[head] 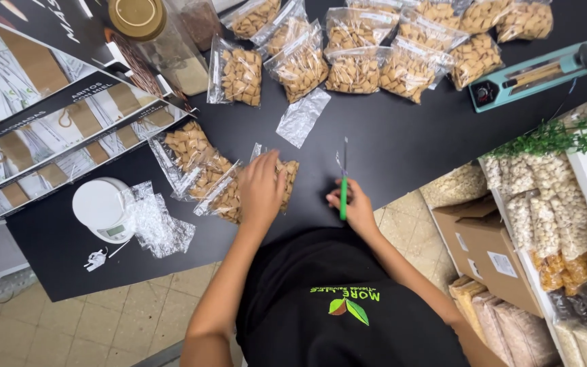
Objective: The person uses green-handled scissors to trim the excess plastic from the top of several clear bags filled with small, light-brown, triangular food items. They repeatedly pick up a bag, cut the top edge, and place the trimmed bag on the counter.
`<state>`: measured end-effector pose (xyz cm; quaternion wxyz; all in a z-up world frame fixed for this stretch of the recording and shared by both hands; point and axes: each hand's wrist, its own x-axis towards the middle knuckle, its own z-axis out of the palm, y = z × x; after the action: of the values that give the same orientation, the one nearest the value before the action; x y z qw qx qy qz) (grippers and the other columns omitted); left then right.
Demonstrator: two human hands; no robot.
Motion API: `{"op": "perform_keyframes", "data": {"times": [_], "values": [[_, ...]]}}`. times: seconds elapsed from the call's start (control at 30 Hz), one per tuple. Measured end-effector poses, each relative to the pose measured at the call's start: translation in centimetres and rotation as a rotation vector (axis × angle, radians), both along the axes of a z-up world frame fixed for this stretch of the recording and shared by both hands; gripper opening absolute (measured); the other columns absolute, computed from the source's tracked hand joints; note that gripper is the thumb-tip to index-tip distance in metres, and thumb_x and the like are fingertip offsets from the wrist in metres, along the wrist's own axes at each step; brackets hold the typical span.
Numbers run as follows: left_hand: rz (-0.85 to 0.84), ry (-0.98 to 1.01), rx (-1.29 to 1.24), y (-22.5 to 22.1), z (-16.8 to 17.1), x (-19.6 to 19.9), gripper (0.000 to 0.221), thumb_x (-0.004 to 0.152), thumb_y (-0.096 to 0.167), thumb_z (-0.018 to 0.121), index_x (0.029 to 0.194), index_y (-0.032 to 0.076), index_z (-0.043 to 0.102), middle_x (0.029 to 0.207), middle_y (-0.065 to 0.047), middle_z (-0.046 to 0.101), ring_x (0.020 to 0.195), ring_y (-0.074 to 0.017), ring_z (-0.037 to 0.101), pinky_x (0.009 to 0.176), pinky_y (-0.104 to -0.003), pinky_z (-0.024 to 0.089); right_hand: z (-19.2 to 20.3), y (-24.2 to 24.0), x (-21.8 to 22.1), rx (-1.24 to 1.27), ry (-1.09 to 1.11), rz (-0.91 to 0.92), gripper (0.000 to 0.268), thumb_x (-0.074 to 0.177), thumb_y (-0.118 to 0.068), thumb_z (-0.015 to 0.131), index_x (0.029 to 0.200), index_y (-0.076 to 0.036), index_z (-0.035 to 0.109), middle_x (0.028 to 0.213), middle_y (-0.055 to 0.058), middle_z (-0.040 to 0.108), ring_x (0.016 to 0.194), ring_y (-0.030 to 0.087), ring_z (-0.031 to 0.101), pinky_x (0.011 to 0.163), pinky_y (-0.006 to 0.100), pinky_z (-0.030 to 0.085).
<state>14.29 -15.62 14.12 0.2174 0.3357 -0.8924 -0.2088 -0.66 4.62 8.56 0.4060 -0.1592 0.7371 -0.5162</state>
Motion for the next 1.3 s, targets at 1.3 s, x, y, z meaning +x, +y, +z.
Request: {"op": "perform_keyframes", "data": {"times": [1.3], "values": [[0.44, 0.024, 0.15, -10.7, 0.7, 9.3, 0.022, 0.093, 0.01, 0.068, 0.114, 0.005, 0.072, 0.099, -0.014, 0.07, 0.095, -0.0361, 0.07, 0.082, -0.047, 0.056, -1.2, 3.8, 0.0, -0.084, -0.069, 0.031, 0.041, 0.087, -0.003, 0.077, 0.124, -0.001, 0.06, 0.088, 0.02, 0.073, 0.067, 0.024, 0.073, 0.063, 0.029, 0.051]]}}
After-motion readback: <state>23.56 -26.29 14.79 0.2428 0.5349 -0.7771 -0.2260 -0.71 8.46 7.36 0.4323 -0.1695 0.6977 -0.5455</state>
